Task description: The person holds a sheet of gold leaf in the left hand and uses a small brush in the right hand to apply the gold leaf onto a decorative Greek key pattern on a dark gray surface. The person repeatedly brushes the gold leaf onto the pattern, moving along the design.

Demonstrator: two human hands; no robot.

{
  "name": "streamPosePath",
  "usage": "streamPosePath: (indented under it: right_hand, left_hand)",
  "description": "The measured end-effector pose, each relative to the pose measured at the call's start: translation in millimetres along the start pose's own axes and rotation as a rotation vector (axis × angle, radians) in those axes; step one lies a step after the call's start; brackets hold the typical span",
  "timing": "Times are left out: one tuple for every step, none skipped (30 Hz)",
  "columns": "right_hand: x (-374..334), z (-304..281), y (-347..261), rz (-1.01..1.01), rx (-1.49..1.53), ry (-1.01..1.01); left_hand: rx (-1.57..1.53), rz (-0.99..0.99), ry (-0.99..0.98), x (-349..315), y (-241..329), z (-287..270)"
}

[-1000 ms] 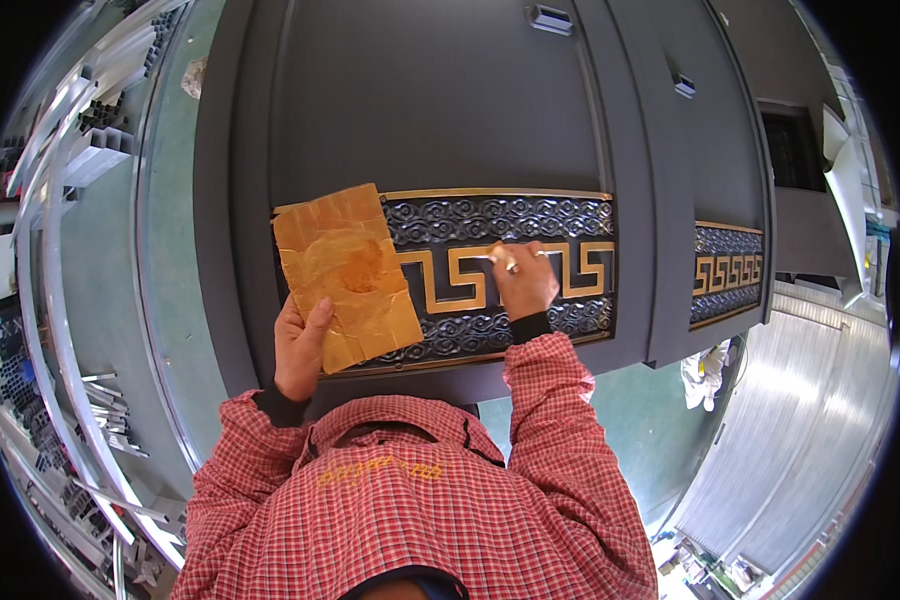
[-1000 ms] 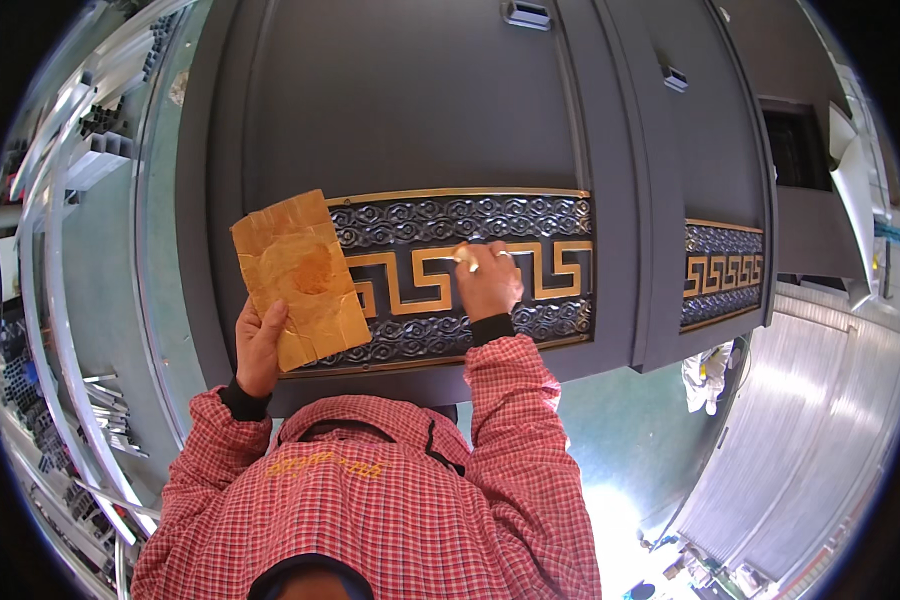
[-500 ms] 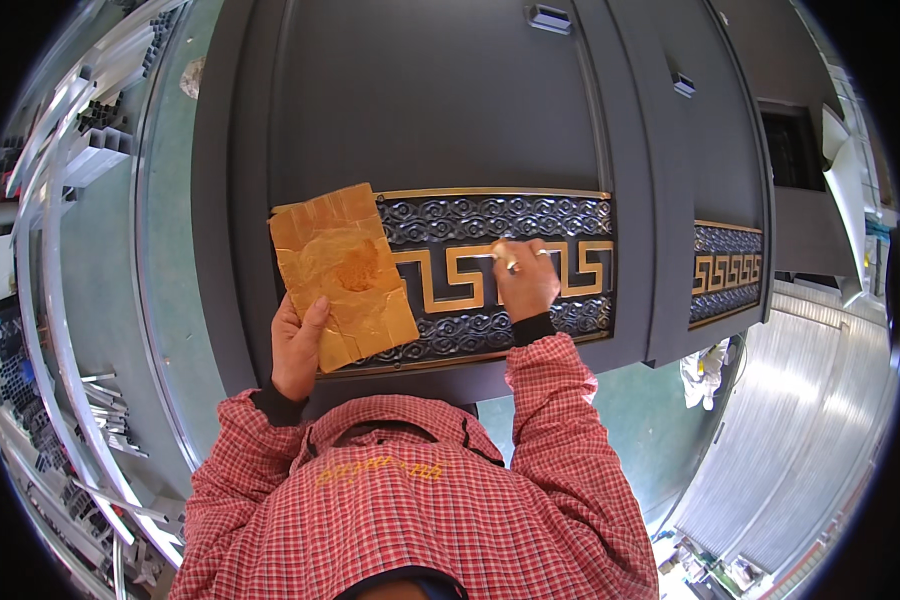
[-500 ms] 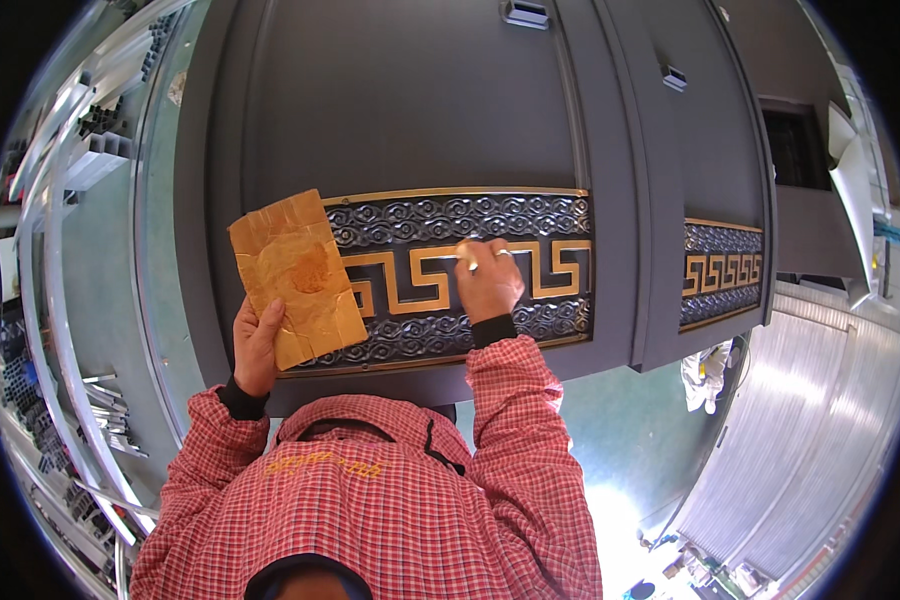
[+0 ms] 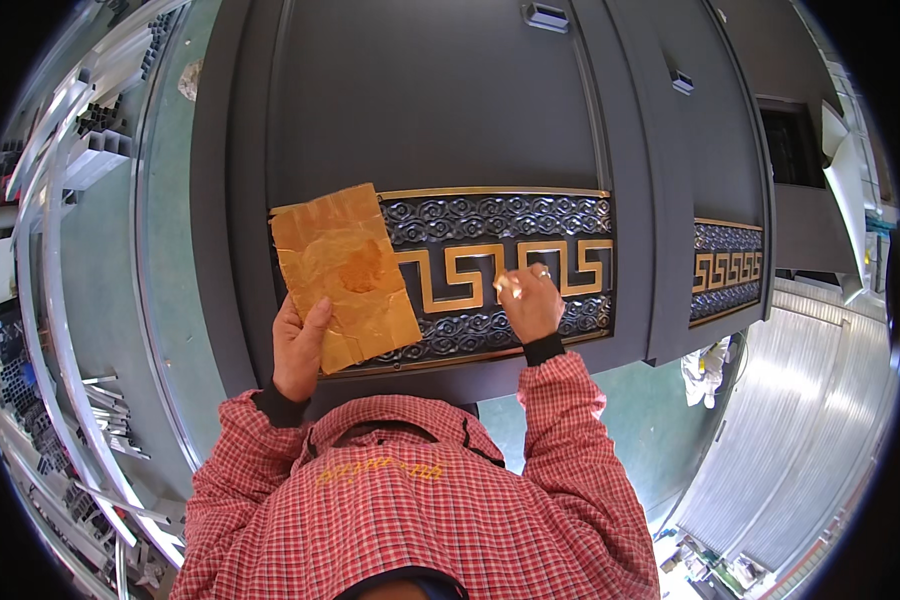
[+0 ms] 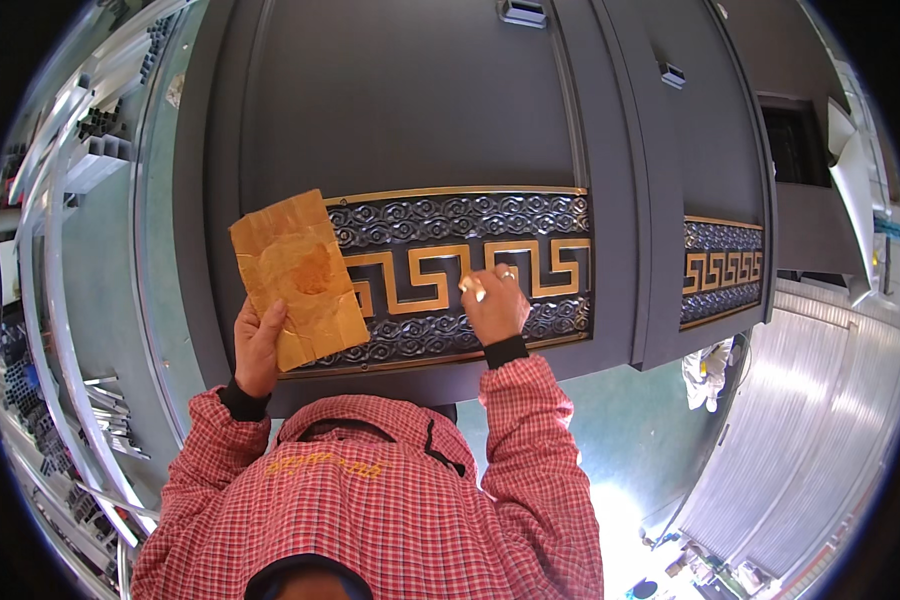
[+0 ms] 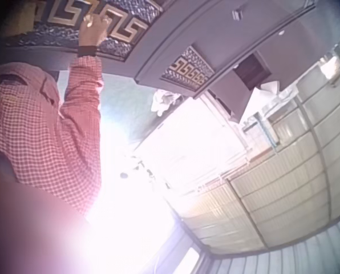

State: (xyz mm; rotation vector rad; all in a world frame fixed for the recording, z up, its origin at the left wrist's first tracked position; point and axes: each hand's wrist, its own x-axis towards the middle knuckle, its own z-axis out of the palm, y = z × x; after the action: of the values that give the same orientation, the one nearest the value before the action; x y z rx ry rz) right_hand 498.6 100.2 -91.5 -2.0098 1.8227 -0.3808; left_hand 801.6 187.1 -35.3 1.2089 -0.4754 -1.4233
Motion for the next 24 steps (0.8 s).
streamPosePath:
  right_hand:
    - [-5.2,-2.4,-1.2,0.035,0.057,0.004]
    - [-3.5,-4.4,-3.5,0.068,0.079,0.009]
    - [-0.4,-8.1,-8.1,0.105,0.102,0.016]
    - [3.6,-10.4,-11.4,0.141,0.125,0.024]
    - [10.4,-10.5,-12.8,0.118,0.141,0.06]
    - [18.2,-8.8,-13.1,0.079,0.124,0.086]
    - [25.7,-6.5,-12.6,0.04,0.107,0.113]
    - [28.3,-4.8,-11.1,0.001,0.09,0.141]
    - [27.9,0.8,-7.3,0.04,0.084,0.076]
    - [23.1,2.6,-4.4,0.028,0.062,0.06]
    - [12.8,1.8,-3.1,0.017,0.04,0.045]
    - [1.6,1.6,-1.0,0.001,0.017,0.022]
    - [-9.8,1.9,1.7,0.035,0.035,-0.019]
    - [-20.0,-3.2,3.2,0.048,0.068,-0.078]
    - [-24.9,-8.3,0.3,0.085,0.067,-0.074]
    - [-27.1,-12.1,-3.0,0.121,0.067,-0.07]
    - [-23.0,-13.9,-6.1,0.103,0.084,-0.027]
    - [-15.6,-14.8,-9.2,0.088,0.102,0.021]
    - [-9.1,-14.6,-11.2,0.077,0.119,0.072]
    - [-4.6,-11.7,-10.3,0.047,0.102,0.09]
    - [-0.2,-5.6,-8.3,0.014,0.089,0.105]
    - [0.6,-0.9,-6.3,-0.019,0.075,0.121]
    - [-4.4,1.0,-4.8,0.018,0.079,0.061]
    - [-10.9,4.1,-1.4,0.022,0.054,0.039]
  left_hand:
    - [-0.004,-0.004,0.003,0.0,0.1,-0.7]
    - [-0.009,-0.008,0.007,0.0,-0.3,-1.0]
    - [-0.013,-0.012,-0.003,-0.1,-0.5,-0.6]
    - [-0.018,-0.016,-0.012,-0.1,-0.9,-0.1]
    - [-0.022,-0.019,-0.021,-0.5,-1.2,0.4]
    - [-0.018,-0.022,-0.023,-0.2,-0.3,1.6]
    - [-0.013,-0.025,-0.025,-0.1,0.7,3.2]
    - [-0.009,-0.028,-0.028,0.1,1.6,4.5]
    - [-0.002,-0.018,-0.021,-0.1,1.8,4.0]
    - [0.004,-0.009,-0.016,-0.7,1.8,3.3]
    - [0.011,-0.001,-0.012,-0.6,2.0,2.7]
    - [0.003,-0.003,-0.007,-1.1,1.4,2.1]
    - [-0.006,-0.004,-0.004,-1.3,0.9,1.7]
    - [-0.015,-0.006,-0.001,-1.6,0.4,1.2]
    - [-0.014,-0.007,-0.003,-1.7,-0.3,1.5]
    - [-0.014,-0.009,-0.006,-2.0,-1.2,1.6]
    - [-0.013,-0.01,-0.007,-2.4,-2.0,1.9]
    - [-0.012,-0.011,-0.012,-2.9,-2.4,2.7]
    - [-0.009,-0.013,-0.022,-2.1,-2.1,3.1]
    - [-0.005,-0.015,-0.031,-1.7,-1.5,3.5]
    - [-0.005,-0.011,-0.036,-2.1,-0.3,3.8]
    - [-0.004,-0.008,-0.04,-2.8,1.2,4.6]
    - [-0.003,-0.004,-0.045,-3.5,2.4,4.9]
    - [0.001,0.004,-0.042,-3.3,1.9,3.1]
